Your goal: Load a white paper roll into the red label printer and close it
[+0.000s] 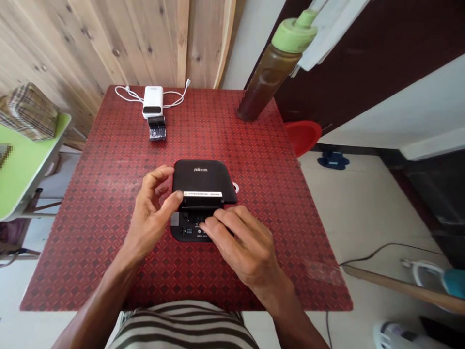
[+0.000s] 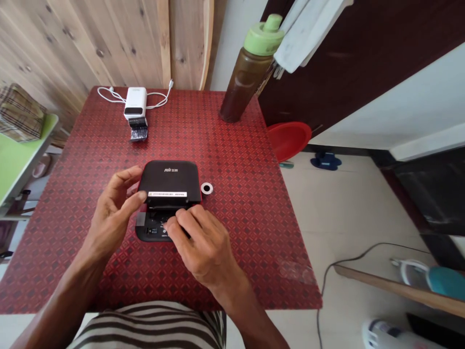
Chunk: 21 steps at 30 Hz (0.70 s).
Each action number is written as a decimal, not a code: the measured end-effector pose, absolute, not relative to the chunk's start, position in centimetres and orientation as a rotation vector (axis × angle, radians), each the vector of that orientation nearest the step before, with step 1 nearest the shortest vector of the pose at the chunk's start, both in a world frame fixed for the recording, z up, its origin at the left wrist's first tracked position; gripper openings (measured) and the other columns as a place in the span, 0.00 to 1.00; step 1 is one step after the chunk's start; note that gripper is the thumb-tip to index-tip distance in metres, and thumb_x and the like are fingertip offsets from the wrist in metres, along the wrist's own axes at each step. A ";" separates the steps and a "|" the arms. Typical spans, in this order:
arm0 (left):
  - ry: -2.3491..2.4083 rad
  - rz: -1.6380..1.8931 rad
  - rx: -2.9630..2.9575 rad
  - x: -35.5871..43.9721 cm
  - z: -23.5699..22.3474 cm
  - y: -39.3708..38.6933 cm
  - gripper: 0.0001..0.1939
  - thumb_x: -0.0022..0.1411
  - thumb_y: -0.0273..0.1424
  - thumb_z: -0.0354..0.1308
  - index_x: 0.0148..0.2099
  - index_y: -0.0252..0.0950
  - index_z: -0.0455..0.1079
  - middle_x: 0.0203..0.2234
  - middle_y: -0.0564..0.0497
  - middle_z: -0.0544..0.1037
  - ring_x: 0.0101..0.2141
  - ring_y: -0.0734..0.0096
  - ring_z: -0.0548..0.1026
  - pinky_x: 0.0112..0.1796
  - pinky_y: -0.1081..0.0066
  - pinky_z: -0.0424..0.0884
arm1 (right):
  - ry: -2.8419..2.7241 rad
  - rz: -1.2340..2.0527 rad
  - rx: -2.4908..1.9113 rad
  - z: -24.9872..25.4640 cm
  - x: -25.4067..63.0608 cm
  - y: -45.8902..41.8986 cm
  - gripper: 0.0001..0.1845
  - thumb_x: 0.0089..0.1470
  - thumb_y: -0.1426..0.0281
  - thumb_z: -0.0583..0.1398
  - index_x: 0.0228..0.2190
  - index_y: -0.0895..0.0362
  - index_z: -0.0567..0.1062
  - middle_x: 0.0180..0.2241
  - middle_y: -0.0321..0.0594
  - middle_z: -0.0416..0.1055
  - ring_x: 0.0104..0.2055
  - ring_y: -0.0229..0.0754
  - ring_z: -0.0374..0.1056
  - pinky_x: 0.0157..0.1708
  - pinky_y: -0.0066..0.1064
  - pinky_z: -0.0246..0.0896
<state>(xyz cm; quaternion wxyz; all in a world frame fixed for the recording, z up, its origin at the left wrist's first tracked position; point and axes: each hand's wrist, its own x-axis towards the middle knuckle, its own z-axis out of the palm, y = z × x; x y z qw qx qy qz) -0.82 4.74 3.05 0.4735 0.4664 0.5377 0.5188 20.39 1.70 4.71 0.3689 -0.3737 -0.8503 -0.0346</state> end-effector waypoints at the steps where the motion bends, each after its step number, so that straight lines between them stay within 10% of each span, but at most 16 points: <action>1: 1.301 1.247 1.106 -0.8 2.7 4.3 0.27 0.67 0.43 0.75 0.64 0.46 0.75 0.67 0.43 0.78 0.68 0.48 0.76 0.66 0.48 0.73 | -2.179 -0.081 -0.957 4.7 20.4 1.7 0.07 0.68 0.82 0.68 0.36 0.62 0.82 0.34 0.45 0.83 0.33 0.43 0.71 0.35 0.38 0.73; 11: 1.186 1.131 0.969 -0.6 1.7 3.1 0.30 0.72 0.42 0.70 0.72 0.44 0.70 0.72 0.44 0.75 0.73 0.47 0.71 0.73 0.48 0.66 | -2.145 0.028 -1.072 4.3 20.5 1.6 0.01 0.76 0.71 0.65 0.47 0.55 0.79 0.47 0.45 0.88 0.51 0.49 0.82 0.54 0.44 0.72; 21: 1.201 1.121 0.922 -0.3 1.8 2.9 0.33 0.71 0.42 0.71 0.74 0.46 0.70 0.74 0.44 0.75 0.70 0.48 0.75 0.66 0.51 0.75 | -2.134 0.144 -1.184 4.5 20.1 1.1 0.20 0.77 0.66 0.65 0.63 0.60 0.72 0.48 0.48 0.87 0.52 0.51 0.82 0.57 0.47 0.73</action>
